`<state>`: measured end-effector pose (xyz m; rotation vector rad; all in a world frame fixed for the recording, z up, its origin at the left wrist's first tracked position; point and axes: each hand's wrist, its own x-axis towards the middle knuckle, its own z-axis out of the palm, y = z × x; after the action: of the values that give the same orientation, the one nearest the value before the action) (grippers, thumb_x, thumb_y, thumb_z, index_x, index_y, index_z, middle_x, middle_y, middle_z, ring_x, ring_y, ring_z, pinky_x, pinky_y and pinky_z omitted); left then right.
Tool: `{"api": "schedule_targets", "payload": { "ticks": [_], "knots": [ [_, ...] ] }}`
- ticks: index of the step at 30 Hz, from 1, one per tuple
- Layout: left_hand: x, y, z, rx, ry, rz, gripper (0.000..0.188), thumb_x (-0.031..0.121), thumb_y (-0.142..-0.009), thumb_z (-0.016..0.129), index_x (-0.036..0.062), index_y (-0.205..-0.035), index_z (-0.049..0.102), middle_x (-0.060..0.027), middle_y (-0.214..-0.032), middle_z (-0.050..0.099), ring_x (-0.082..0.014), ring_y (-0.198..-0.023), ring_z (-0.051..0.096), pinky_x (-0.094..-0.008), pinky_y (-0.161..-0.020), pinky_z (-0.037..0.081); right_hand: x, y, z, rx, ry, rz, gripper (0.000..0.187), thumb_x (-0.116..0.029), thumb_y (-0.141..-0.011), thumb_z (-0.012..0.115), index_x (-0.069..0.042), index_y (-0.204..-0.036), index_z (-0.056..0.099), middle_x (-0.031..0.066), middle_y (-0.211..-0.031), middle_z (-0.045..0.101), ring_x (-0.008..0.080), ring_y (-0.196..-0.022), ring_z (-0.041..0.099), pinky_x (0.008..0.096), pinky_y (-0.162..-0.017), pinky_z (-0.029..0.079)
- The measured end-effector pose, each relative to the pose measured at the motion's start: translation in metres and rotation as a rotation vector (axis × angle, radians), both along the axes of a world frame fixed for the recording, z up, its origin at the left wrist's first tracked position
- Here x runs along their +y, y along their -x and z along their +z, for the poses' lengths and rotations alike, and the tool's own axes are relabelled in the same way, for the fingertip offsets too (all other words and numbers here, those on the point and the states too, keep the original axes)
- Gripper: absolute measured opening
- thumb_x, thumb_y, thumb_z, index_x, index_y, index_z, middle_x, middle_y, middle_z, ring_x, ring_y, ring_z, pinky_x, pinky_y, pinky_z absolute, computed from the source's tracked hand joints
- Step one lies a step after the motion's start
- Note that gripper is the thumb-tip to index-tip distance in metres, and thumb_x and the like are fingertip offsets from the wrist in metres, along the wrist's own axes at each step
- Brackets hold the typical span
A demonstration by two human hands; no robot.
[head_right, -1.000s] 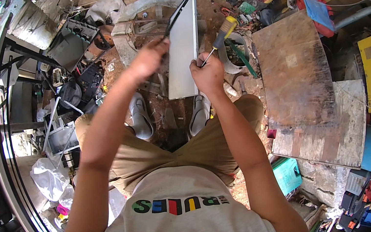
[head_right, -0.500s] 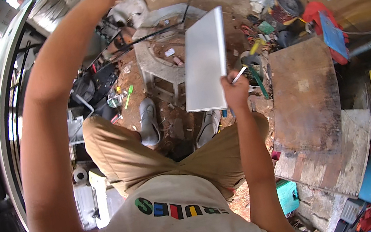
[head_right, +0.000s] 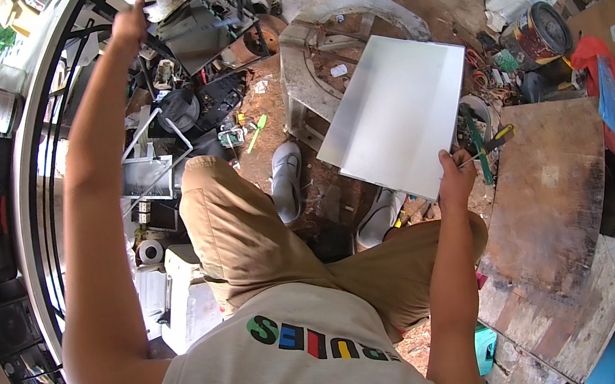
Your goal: The person disassembles a flat panel display using a screwdriver to pry off a metal frame and separate internal plastic and reflective layers.
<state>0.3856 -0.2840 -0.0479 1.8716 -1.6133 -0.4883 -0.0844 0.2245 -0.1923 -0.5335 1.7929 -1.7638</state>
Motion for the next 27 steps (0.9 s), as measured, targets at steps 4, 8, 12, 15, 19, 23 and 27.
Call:
{"api": "schedule_targets", "payload": {
  "ticks": [4, 8, 12, 15, 19, 23, 27],
  "knots": [
    [0.058, -0.004, -0.077, 0.561, -0.205, 0.265, 0.052, 0.051, -0.098, 0.051, 0.0070, -0.070, 0.054, -0.0061, -0.058, 0.050, -0.0184, -0.046, 0.045, -0.0348, -0.041, 0.033, 0.005, 0.006, -0.013, 0.025, 0.017, -0.022, 0.038, -0.001, -0.086, 0.066, -0.013, -0.068, 0.034, 0.0000, -0.074, 0.050, 0.0082, -0.066, 0.040, 0.0260, -0.065, 0.035],
    [0.068, -0.076, -0.202, 0.621, -0.232, 0.316, 0.046, 0.048, -0.100, 0.047, 0.0108, -0.073, 0.051, -0.0033, -0.054, 0.043, -0.0171, -0.040, 0.039, -0.0312, -0.036, 0.029, -0.001, -0.001, -0.016, 0.010, -0.027, 0.003, 0.038, -0.001, -0.086, 0.065, -0.012, -0.068, 0.034, -0.0029, -0.069, 0.042, 0.0070, -0.063, 0.036, 0.0255, -0.061, 0.032],
    [0.112, -0.037, -0.205, 0.812, -0.300, 0.435, 0.047, 0.044, -0.103, 0.039, 0.0037, -0.108, 0.063, -0.0094, -0.069, 0.060, -0.0227, -0.046, 0.053, -0.0369, -0.041, 0.039, 0.003, -0.004, -0.015, 0.014, -0.012, -0.009, 0.031, 0.000, -0.086, 0.065, -0.012, -0.074, 0.038, 0.0021, -0.084, 0.054, 0.0110, -0.075, 0.046, 0.0277, -0.076, 0.040],
    [0.100, -0.020, -0.206, 0.809, -0.270, 0.437, 0.042, 0.044, -0.102, 0.043, 0.0067, -0.099, 0.062, -0.0055, -0.064, 0.054, -0.0198, -0.044, 0.047, -0.0359, -0.042, 0.038, 0.011, 0.002, -0.023, 0.047, -0.075, -0.021, 0.032, 0.001, -0.086, 0.064, -0.012, -0.074, 0.037, 0.0029, -0.088, 0.054, 0.0120, -0.080, 0.048, 0.0282, -0.079, 0.041],
    [-0.011, -0.054, -0.249, 0.447, -0.237, 0.465, 0.059, 0.058, -0.098, 0.042, 0.0032, -0.103, 0.063, -0.0118, -0.077, 0.063, -0.0253, -0.057, 0.058, -0.0406, -0.049, 0.045, 0.007, 0.005, -0.023, 0.064, -0.143, 0.020, 0.032, 0.001, -0.085, 0.064, -0.012, -0.074, 0.037, 0.0054, -0.096, 0.057, 0.0127, -0.085, 0.050, 0.0286, -0.082, 0.041],
    [-0.112, -0.097, -0.247, 0.333, -0.233, 0.509, 0.062, 0.058, -0.096, 0.043, 0.0034, -0.119, 0.060, -0.0146, -0.100, 0.065, -0.0275, -0.087, 0.062, -0.0428, -0.072, 0.049, -0.008, -0.008, -0.005, 0.091, -0.151, 0.002, 0.034, 0.002, -0.086, 0.063, -0.011, -0.071, 0.035, 0.0087, -0.094, 0.062, 0.0116, -0.080, 0.049, 0.0277, -0.079, 0.041],
    [-0.148, -0.100, -0.243, 0.316, -0.452, 0.594, 0.059, 0.051, -0.096, 0.048, 0.0035, -0.130, 0.057, -0.0158, -0.124, 0.064, -0.0291, -0.113, 0.062, -0.0442, -0.091, 0.051, -0.001, -0.004, -0.008, 0.094, -0.182, -0.009, 0.034, 0.002, -0.086, 0.063, -0.011, -0.071, 0.036, 0.0081, -0.093, 0.062, 0.0110, -0.079, 0.049, 0.0274, -0.078, 0.041]
  ]
}}
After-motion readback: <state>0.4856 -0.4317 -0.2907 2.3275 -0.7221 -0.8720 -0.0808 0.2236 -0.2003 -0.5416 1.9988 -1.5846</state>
